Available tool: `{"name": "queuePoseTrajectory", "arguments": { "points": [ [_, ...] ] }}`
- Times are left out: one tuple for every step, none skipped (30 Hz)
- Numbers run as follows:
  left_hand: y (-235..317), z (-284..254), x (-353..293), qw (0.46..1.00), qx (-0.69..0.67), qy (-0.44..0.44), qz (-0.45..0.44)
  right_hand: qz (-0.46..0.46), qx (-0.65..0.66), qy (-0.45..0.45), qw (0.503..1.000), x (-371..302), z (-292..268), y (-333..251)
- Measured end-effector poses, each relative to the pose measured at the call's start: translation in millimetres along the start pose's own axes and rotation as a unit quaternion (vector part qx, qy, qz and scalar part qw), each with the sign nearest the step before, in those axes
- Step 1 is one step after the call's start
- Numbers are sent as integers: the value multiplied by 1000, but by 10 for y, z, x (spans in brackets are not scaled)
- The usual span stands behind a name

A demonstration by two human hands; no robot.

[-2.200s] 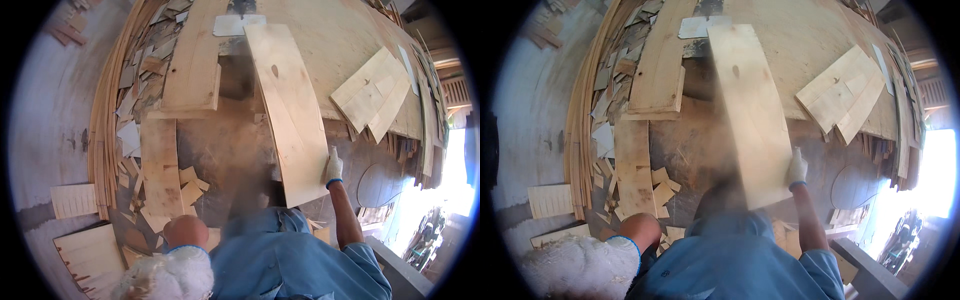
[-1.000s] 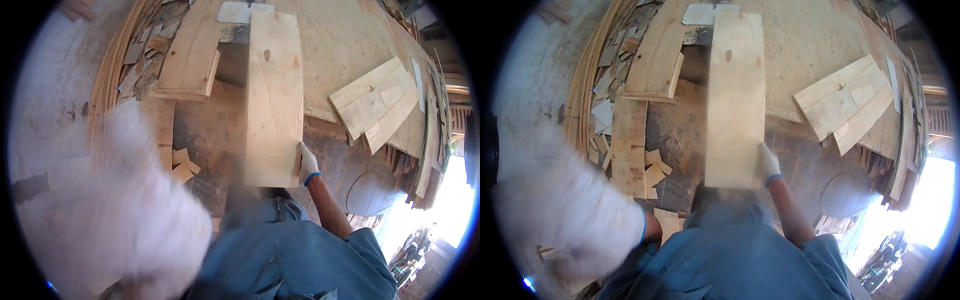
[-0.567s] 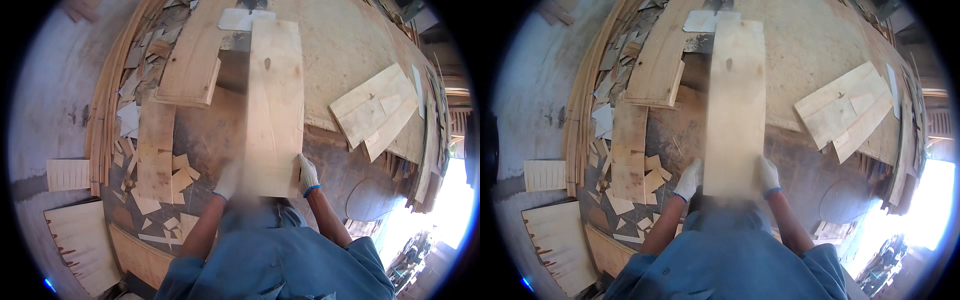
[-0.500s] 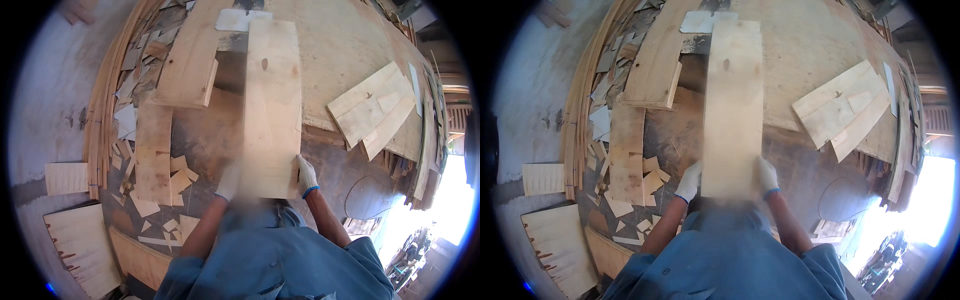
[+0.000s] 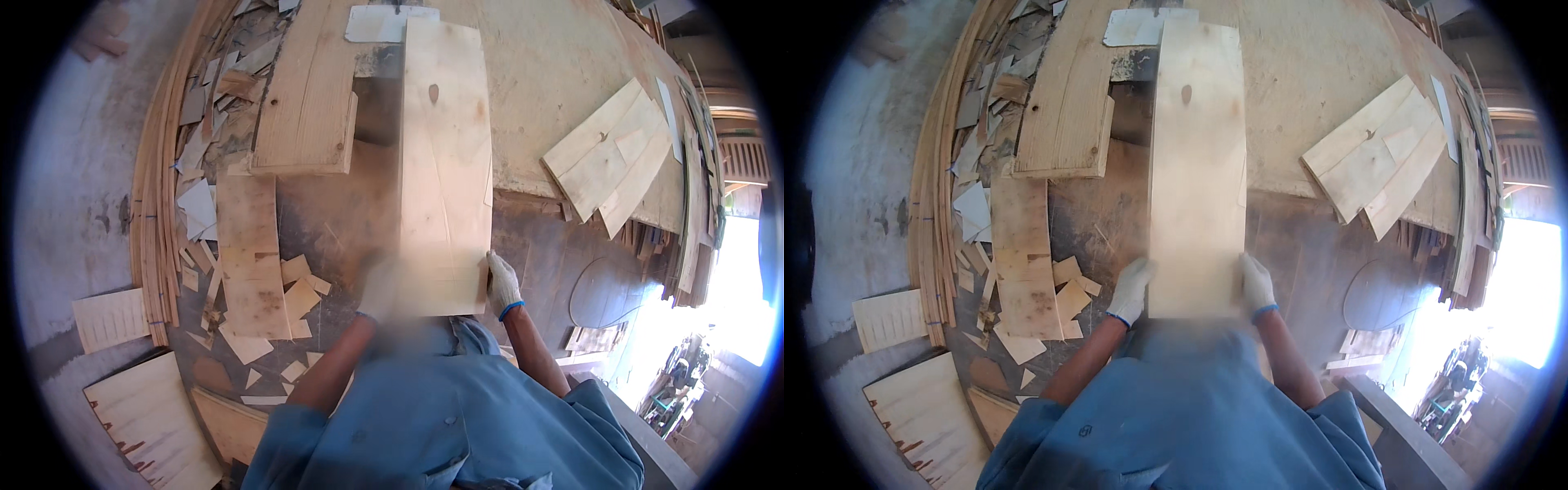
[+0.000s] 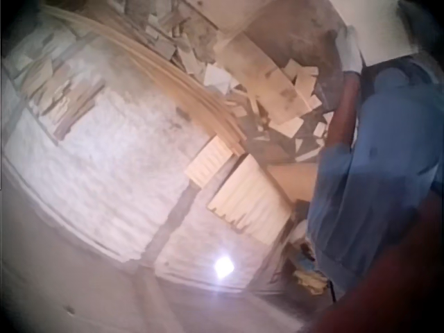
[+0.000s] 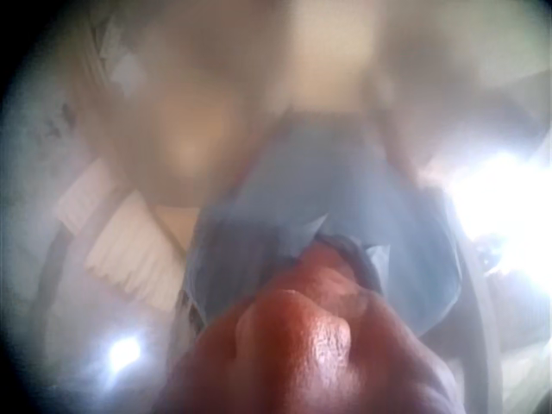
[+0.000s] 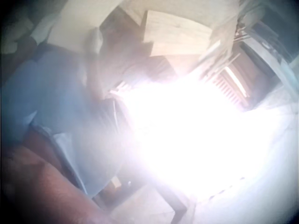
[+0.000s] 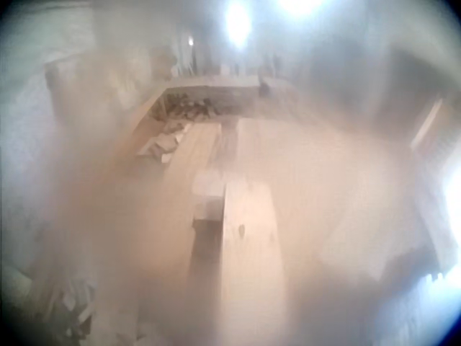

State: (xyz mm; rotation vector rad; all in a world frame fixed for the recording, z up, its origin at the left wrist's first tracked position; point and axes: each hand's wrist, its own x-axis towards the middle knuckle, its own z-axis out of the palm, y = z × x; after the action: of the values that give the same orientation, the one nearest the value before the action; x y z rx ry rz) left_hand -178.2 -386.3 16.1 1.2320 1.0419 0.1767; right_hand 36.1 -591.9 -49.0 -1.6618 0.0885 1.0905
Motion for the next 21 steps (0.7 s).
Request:
{"name": "queuePoseTrajectory", "arguments": {
  "points": [
    [-62,-51,18,1000,23,-13,9,22,-32,10,999,-101,60,-66],
    [-140,-101,72,998,47,-28,20,43,-63,23,997,-199,121,-129],
    [-221,-139,111,996,70,-44,32,26,-70,29,997,-294,198,-138],
    [-215,-136,78,989,124,-50,55,11,-76,37,996,-406,276,-111],
    [-110,-141,50,979,181,-51,85,-12,-79,40,996,-451,359,-144],
    [2,-161,24,964,236,-51,115,-9,-112,55,992,-511,398,-189],
    [178,-180,40,975,189,-58,101,-10,-143,75,987,-563,417,-255],
    [356,-202,-60,985,142,-65,78,-2,-175,92,980,-694,432,-328],
    [512,-234,-172,992,92,-66,52,15,-98,59,993,-869,525,-602],
    [660,-279,-225,973,170,-76,135,-2,-64,41,997,-983,533,-799],
    [786,-358,-278,941,246,-88,214,-18,-30,26,999,-1107,517,-935],
    [904,-434,-330,897,316,-98,292,-34,3,10,999,-1241,505,-1090],
    [1026,-484,-355,877,320,-93,346,-55,49,-10,997,-1381,538,-1322],
    [1113,-533,-393,914,247,-92,308,-75,92,-29,992,-1551,598,-1573],
    [1177,-577,-435,943,173,-90,269,-95,135,-50,985,-1666,619,-1749],
    [1206,-566,-450,966,96,-92,223,-157,75,-61,983,-1705,598,-1868],
    [1245,-554,-473,980,15,-85,177,-217,16,-74,973,-1721,564,-1963],
    [1279,-539,-502,986,-68,-71,133,-207,46,-94,973,-1730,502,-2003],
    [1428,-544,-514,984,-80,-74,138,-196,75,-108,972,-1754,453,-2045],
    [1474,-559,-505,983,-51,-67,165,-205,71,-105,971,-1746,423,-2076],
    [1525,-572,-503,979,-23,-57,193,-213,67,-101,969,-1722,405,-2116]
  ]
}}
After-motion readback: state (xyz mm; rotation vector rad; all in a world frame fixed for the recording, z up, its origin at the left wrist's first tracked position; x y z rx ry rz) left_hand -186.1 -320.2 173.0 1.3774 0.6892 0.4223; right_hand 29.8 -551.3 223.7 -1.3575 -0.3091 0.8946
